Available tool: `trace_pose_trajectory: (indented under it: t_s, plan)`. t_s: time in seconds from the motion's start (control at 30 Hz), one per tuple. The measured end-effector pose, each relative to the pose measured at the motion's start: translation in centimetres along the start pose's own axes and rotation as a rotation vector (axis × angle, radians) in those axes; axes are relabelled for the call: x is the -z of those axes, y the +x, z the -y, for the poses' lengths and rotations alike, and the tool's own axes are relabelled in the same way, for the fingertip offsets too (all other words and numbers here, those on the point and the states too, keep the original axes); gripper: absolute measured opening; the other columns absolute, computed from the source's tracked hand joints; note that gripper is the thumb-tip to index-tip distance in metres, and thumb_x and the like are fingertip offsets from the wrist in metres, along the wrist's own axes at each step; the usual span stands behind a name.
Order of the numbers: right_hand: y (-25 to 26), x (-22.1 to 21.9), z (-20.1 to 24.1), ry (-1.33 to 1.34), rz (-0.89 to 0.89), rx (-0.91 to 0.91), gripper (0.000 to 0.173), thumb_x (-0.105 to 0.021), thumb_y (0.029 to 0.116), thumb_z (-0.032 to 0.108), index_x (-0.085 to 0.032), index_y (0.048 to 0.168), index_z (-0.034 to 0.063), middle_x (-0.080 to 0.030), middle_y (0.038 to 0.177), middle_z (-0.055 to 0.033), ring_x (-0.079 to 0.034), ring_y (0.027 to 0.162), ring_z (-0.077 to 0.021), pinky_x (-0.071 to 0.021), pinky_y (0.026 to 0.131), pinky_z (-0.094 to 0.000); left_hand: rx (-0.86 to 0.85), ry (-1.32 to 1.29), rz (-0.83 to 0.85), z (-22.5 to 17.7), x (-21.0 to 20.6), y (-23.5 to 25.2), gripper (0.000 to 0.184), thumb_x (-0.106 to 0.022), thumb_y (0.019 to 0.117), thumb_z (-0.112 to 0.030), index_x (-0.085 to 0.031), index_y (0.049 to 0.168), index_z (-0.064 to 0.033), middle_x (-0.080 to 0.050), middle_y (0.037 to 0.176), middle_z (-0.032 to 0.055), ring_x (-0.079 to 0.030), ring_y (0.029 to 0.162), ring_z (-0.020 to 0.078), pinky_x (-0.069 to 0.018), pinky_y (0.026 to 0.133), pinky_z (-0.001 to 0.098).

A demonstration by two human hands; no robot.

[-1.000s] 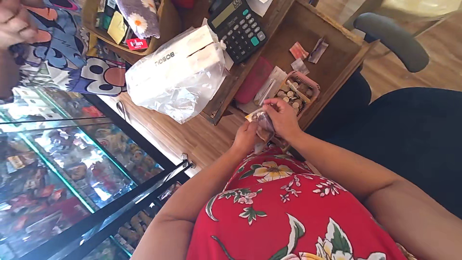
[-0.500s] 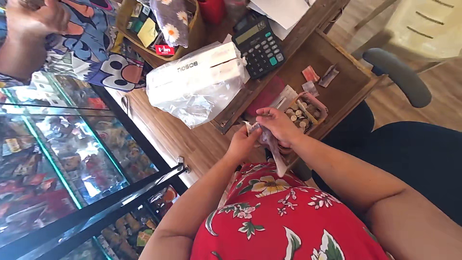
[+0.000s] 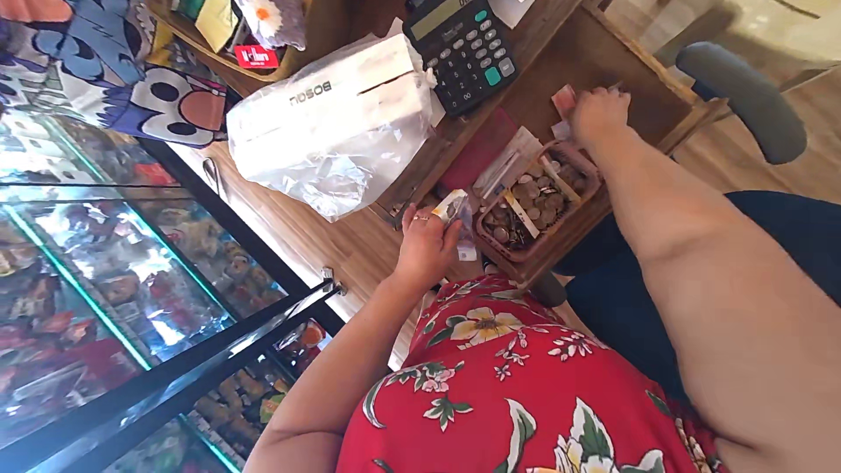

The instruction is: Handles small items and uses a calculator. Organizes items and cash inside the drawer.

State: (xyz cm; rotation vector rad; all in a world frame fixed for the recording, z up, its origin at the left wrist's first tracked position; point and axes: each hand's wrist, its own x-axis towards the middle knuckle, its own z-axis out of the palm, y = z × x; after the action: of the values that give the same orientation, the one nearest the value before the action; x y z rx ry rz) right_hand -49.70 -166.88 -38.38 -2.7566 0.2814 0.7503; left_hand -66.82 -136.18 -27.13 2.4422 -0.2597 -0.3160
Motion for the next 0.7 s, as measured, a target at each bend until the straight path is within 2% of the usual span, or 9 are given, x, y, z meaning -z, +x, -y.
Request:
trace_pose_trajectory:
  t_s: [0.07, 0.2, 0.27, 0.33, 0.4, 0.47, 0.53, 0.57, 0.7]
  plan:
    - [0.7, -0.5, -0.3, -0.031, 0.007, -0.018, 0.04, -0.063, 0.0963, 0.011, -0.06, 0.126, -0.0151, -0.055, 0.135, -0.0389, -0.045, 0.133, -0.058, -0.0281, 0.108, -0.076, -0.011, -0.017, 0.004, -0.1, 0.5, 0.3, 0.025, -0.056, 0.1028, -0.016, -0.071, 0.102, 0.0048, -0.072, 0.105, 0.0195, -0.067, 0.114, 0.0339, -0.0274, 0.118, 0.0629]
    - [0.3, 0.7, -0.2, 0.239, -0.096, -0.065, 0.036, -0.059, 0.0999, 0.016, -0.064, 0.128, -0.0069, -0.059, 0.134, -0.0356, -0.05, 0.131, -0.0548, -0.0281, 0.109, -0.0757, -0.031, 0.012, -0.048, -0.1, 2.1, 1.0, 0.025, -0.057, 0.1027, -0.017, -0.071, 0.107, 0.0035, -0.073, 0.109, 0.018, -0.066, 0.116, 0.033, -0.0266, 0.118, 0.0634]
    - [-1.7, 2.3, 0.2, 0.479, -0.163, -0.082, 0.04, -0.061, 0.0996, 0.022, -0.062, 0.129, -0.0052, -0.061, 0.13, -0.0315, -0.056, 0.127, -0.0471, -0.0379, 0.107, -0.0675, -0.012, 0.03, -0.099, 0.1, 2.5, 1.3, 0.026, -0.059, 0.1021, -0.019, -0.072, 0.106, 0.0031, -0.073, 0.109, 0.0184, -0.065, 0.118, 0.0344, -0.0253, 0.118, 0.0648]
    - [-5.8, 3.6, 1.4, 0.696, -0.166, 0.0, 0.043, -0.066, 0.0972, 0.026, -0.059, 0.125, -0.0057, -0.063, 0.119, -0.0257, -0.063, 0.109, -0.0356, -0.0482, 0.096, -0.0559, 0.011, 0.036, -0.137, 0.3, 2.6, 1.5, 0.027, -0.059, 0.1022, -0.021, -0.073, 0.108, 0.001, -0.073, 0.112, 0.0176, -0.063, 0.121, 0.0342, -0.0223, 0.118, 0.0667]
    - [-11.5, 3.6, 3.2, 0.873, -0.049, 0.148, 0.041, -0.074, 0.0924, 0.025, -0.059, 0.118, -0.0034, -0.064, 0.106, -0.0165, -0.064, 0.095, -0.0227, -0.0547, 0.086, -0.0451, 0.041, 0.016, -0.149, 0.0, 2.2, 1.7, 0.028, -0.058, 0.1032, -0.023, -0.074, 0.108, -0.0007, -0.072, 0.114, 0.0167, -0.061, 0.124, 0.0328, -0.02, 0.119, 0.0659]
    - [-17.2, 2.0, 5.1, 1.081, 0.146, 0.274, 0.031, -0.077, 0.0863, 0.014, -0.06, 0.11, 0.0012, -0.065, 0.093, -0.008, -0.064, 0.078, -0.0139, -0.0576, 0.071, -0.0355, 0.065, -0.048, -0.131, -0.9, 1.6, 1.8, 0.03, -0.056, 0.104, -0.024, -0.074, 0.106, -0.0004, -0.072, 0.113, 0.0161, -0.061, 0.125, 0.0315, -0.0201, 0.12, 0.0648]
    - [-20.7, -0.8, 6.7, 1.381, 0.355, 0.308, 0.02, -0.071, 0.0832, 0.004, -0.058, 0.097, 0.0084, -0.062, 0.074, -0.0019, -0.056, 0.053, -0.007, -0.0513, 0.05, -0.0238, 0.086, -0.146, -0.079, -2.0, 1.4, 1.9, 0.03, -0.055, 0.1047, -0.022, -0.075, 0.106, -0.0004, -0.073, 0.112, 0.0141, -0.062, 0.121, 0.0272, -0.0234, 0.119, 0.0622]
    - [-21.3, -2.2, 7.3, 1.499, 0.445, 0.255, 0.017, -0.07, 0.0855, 0.002, -0.056, 0.092, 0.0099, -0.059, 0.067, -0.0017, -0.051, 0.047, -0.0065, -0.0475, 0.045, -0.0216, 0.114, -0.203, -0.044, -2.7, 1.3, 1.8, 0.03, -0.053, 0.1054, -0.021, -0.075, 0.105, -0.0005, -0.073, 0.108, 0.0121, -0.064, 0.117, 0.0229, -0.0261, 0.119, 0.0586]
    - [-21.9, -4.3, 9.3, 1.463, 0.42, 0.0, 0.023, -0.071, 0.0948, 0.012, -0.049, 0.088, 0.0093, -0.054, 0.067, -0.0016, -0.047, 0.048, -0.0057, -0.0422, 0.046, -0.02, 0.255, -0.349, 0.098, -3.7, 1.0, 1.2, 0.036, -0.043, 0.1102, -0.025, -0.069, 0.108, 0.0001, -0.069, 0.097, 0.0086, -0.065, 0.101, 0.0154, -0.0373, 0.112, 0.0472]
